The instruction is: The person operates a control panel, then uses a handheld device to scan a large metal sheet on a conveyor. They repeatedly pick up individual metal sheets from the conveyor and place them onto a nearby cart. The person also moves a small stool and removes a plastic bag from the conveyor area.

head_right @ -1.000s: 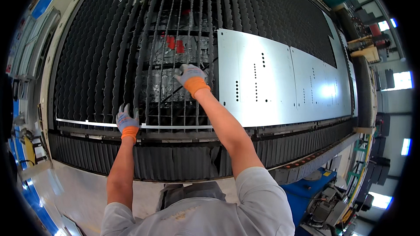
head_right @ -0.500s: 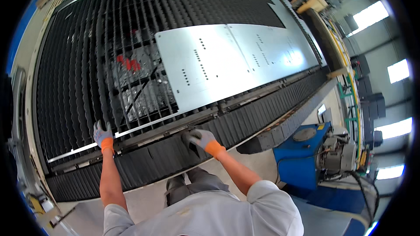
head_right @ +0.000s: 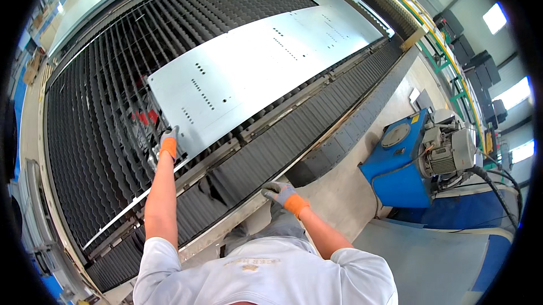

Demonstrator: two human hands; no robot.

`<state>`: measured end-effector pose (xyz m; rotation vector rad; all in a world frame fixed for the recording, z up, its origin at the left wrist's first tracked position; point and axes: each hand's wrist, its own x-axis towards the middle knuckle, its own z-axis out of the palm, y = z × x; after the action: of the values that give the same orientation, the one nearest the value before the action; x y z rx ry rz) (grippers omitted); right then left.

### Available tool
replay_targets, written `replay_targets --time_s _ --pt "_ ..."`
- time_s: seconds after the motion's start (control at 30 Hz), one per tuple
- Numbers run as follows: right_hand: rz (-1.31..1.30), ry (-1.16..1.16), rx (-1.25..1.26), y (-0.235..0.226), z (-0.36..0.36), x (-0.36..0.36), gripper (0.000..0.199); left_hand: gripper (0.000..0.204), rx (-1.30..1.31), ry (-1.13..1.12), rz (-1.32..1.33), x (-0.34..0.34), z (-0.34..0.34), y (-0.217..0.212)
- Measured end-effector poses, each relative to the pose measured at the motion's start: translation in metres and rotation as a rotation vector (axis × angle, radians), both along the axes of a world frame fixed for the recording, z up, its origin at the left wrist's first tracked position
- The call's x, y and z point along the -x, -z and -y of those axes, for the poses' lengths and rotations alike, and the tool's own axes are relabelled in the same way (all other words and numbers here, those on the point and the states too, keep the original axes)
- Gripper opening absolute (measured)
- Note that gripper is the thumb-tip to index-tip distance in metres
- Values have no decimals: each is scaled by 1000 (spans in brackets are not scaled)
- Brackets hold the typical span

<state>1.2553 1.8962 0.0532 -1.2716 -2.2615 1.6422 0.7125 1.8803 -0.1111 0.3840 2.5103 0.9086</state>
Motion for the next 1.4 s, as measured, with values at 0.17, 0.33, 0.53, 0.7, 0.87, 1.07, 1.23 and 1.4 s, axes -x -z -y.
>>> replay_targets --time_s 0.17,0.33,0.53,0.7,0.87,1.07,1.23,1.4 --pt "-30 91 185 46 -53 -81 39 62 -170 -151 456 -33 -40 -32" --pt "-237 -20 356 36 -141 -97 35 58 -589 -133 798 -1 -35 -111" --pt "-965 -55 1516 87 -248 26 62 50 -737 38 503 -131 -121 -323" --pt "-1012 496 1391 -18 -271 118 69 45 -842 -113 242 -270 -80 -397" --pt "-1053 474 1230 -15 -242 157 42 44 -967 -341 159 -355 28 -324" --pt "-566 -27 253 -1 -353 230 61 40 -1384 -662 510 -409 -36 -181" --pt "-332 -68 382 -1 -370 177 48 35 -1422 -664 905 -406 -104 -28" --pt "-253 -262 -59 25 -475 19 43 25 -599 -201 823 -408 -150 -12"
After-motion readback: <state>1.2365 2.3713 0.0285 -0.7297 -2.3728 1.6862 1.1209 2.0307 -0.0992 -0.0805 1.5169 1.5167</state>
